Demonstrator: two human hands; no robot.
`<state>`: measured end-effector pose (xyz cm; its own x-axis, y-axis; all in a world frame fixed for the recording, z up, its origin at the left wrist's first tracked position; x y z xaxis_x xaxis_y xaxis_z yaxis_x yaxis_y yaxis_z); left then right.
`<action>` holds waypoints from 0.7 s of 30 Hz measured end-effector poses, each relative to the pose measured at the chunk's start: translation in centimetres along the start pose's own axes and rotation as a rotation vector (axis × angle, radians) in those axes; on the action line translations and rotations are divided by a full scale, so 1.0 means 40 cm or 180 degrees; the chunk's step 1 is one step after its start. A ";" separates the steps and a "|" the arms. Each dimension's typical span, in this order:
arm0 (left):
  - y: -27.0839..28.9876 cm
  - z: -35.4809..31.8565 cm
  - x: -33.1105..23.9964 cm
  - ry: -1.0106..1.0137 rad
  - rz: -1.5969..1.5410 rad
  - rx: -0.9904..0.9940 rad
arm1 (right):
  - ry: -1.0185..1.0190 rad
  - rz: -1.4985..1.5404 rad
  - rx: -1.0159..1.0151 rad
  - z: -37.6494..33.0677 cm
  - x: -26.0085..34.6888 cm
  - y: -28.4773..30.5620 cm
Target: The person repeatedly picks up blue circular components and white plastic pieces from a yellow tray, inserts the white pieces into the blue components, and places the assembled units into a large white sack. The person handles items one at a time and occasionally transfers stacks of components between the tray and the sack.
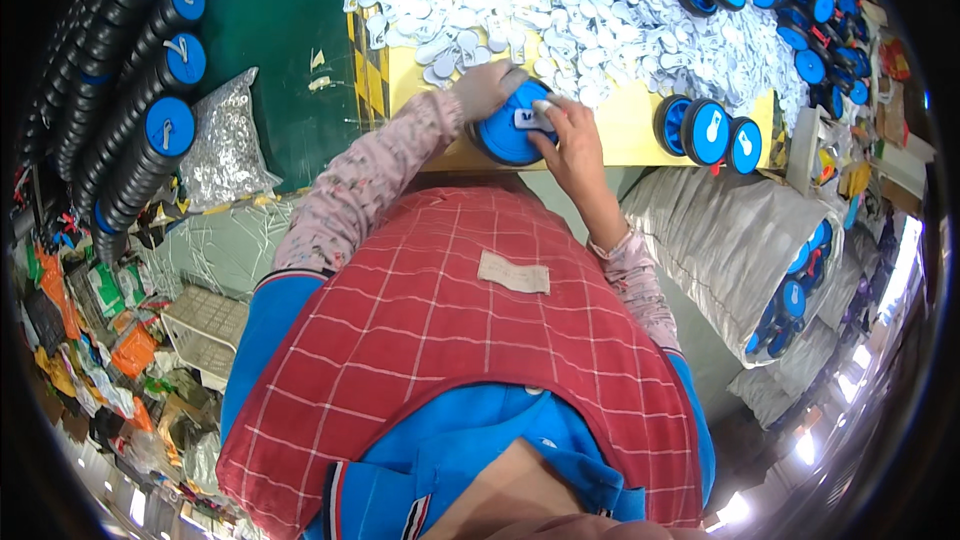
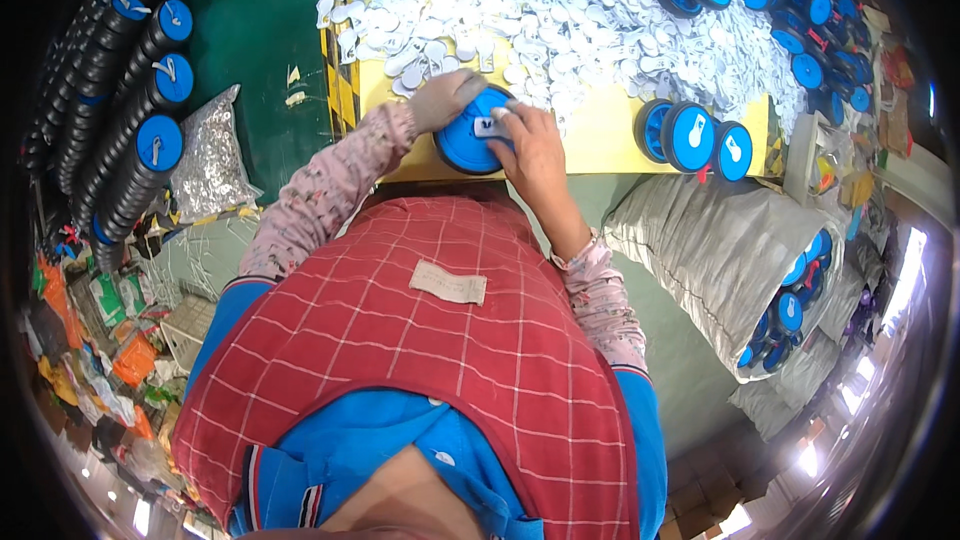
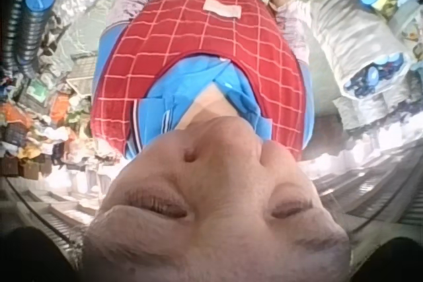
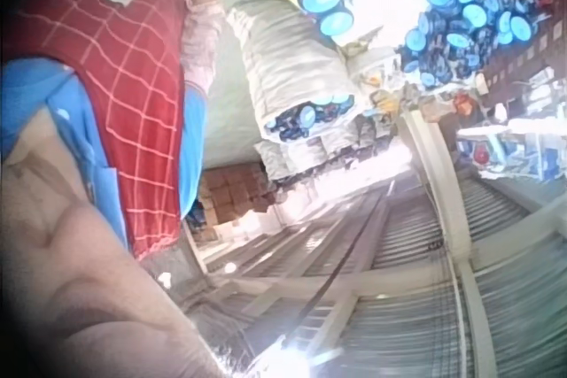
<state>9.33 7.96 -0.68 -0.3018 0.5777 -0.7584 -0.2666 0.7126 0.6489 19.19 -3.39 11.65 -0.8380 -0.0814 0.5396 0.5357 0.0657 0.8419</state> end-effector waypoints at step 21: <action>-0.022 -0.183 -0.045 0.1358 -0.2524 -0.0173 | -0.1105 0.0773 0.1434 0.167 -0.104 -0.107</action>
<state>3.40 3.38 0.53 -0.3218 -0.2800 -0.9045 -0.5808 0.8128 -0.0449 19.67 3.30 5.72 -0.7231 0.3121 0.6162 0.6824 0.4615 0.5669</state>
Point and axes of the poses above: each hand's wrist, its own z-axis towards the middle knuckle, its own y-axis out of the back of the hand, x = y × z, the point moved 7 cm from there along z, towards the middle knuckle, and after that the axes turned 12 degrees about x, right-handed, at the moved point
